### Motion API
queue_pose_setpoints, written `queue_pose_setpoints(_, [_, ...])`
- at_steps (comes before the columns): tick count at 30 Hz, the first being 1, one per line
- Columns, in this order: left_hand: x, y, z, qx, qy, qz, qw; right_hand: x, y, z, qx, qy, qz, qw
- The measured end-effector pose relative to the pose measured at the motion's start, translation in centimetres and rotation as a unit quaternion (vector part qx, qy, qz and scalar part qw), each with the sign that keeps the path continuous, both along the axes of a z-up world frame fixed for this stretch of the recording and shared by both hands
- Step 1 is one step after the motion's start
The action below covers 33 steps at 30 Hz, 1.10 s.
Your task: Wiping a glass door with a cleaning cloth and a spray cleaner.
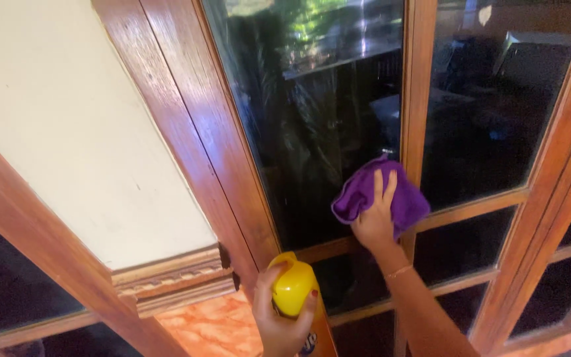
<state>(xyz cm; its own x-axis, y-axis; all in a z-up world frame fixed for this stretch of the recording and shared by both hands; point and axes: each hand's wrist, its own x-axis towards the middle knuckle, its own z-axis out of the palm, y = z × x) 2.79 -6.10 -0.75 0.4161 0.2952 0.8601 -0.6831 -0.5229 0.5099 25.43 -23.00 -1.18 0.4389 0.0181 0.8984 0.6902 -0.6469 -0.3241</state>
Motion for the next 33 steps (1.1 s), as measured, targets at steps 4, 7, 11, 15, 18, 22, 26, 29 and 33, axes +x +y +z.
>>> queue_pose_setpoints(4, [0.4,0.8,-1.1,-0.067,0.038,-0.025,0.997,-1.5,2.4,1.2,-0.028,-0.014,-0.046,0.998])
queue_pose_setpoints(7, [0.6,1.5,-1.6,-0.087,0.034,-0.042,0.995,-2.2,5.0,2.2,0.036,-0.004,0.010,0.999])
queue_pose_setpoints(11, [0.4,2.1,-1.9,-0.109,0.050,-0.027,0.992,-3.0,8.6,2.1,0.051,0.042,0.076,0.995])
queue_pose_setpoints(15, [0.0,2.4,-2.1,-0.083,0.045,0.009,0.995,-4.2,12.2,2.8,-0.071,-0.005,0.039,0.997])
queue_pose_setpoints(18, [-0.3,2.2,-1.6,-0.122,0.058,-0.011,0.991,-4.5,12.9,2.9,-0.070,-0.044,0.056,0.995])
queue_pose_setpoints(22, [-0.3,1.8,-1.1,-0.074,0.043,0.009,0.996,-4.5,10.9,3.4,-0.080,-0.024,0.082,0.993])
queue_pose_setpoints(26, [0.1,1.2,-0.8,-0.071,0.035,-0.008,0.997,-4.4,6.8,4.7,-0.022,0.078,0.112,0.990])
queue_pose_setpoints(29, [0.2,0.9,-0.8,-0.046,0.025,0.013,0.999,-4.6,3.5,5.9,0.121,0.231,0.075,0.962])
queue_pose_setpoints(33, [0.4,0.6,-0.8,-0.029,0.027,0.028,0.999,1.0,-0.6,-1.1,-0.016,0.019,-0.063,0.998])
